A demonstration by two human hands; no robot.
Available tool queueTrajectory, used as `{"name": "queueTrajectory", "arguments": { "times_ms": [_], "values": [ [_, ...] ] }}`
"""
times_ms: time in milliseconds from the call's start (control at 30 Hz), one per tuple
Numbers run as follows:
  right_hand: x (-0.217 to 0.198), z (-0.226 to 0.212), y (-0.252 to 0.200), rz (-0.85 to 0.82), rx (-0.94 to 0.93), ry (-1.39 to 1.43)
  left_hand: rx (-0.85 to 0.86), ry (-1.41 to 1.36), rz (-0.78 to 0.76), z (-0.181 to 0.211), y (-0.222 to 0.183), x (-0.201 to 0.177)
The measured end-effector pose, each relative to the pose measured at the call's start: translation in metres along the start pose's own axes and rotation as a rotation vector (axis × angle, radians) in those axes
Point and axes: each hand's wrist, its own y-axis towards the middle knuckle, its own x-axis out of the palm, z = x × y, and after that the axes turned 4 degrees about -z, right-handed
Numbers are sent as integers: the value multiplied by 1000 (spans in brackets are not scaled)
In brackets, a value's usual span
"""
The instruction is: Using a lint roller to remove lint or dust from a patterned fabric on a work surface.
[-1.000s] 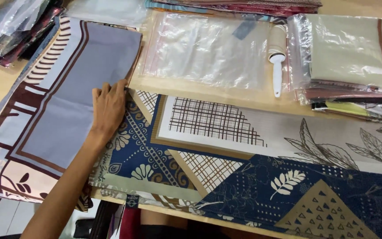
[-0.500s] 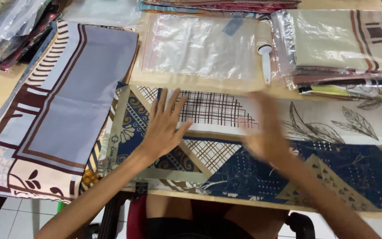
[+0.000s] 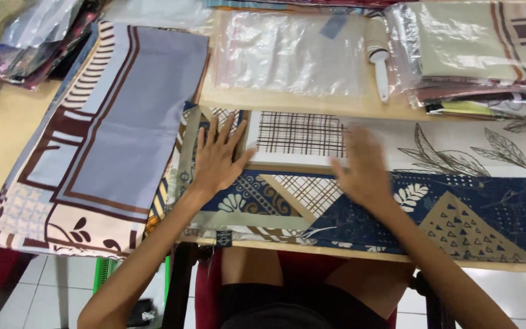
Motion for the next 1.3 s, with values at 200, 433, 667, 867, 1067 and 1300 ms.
{"name": "queueTrajectory", "arguments": {
  "times_ms": [200,433,667,867,1067,1300],
  "values": [
    [-10,61,-54,40,127,-260,-51,23,-116,9,-7,-12],
    [-18,-100,-52,-59,-6,-56,89,-59,-326,84,-50,-26],
    [-40,-65,-76,-270,55,-106,81,-66,-353,73,-58,-44],
    [-64,-2,-136,-316,354,-161,21,6,-429,62,-56,-69],
    [-74,4,-134,-395,461,-91,-58,-59,-435,34,-65,-60],
    [-41,-64,-11,-11,-18,173,94,-86,-107,46,-6,-35]
  ]
}}
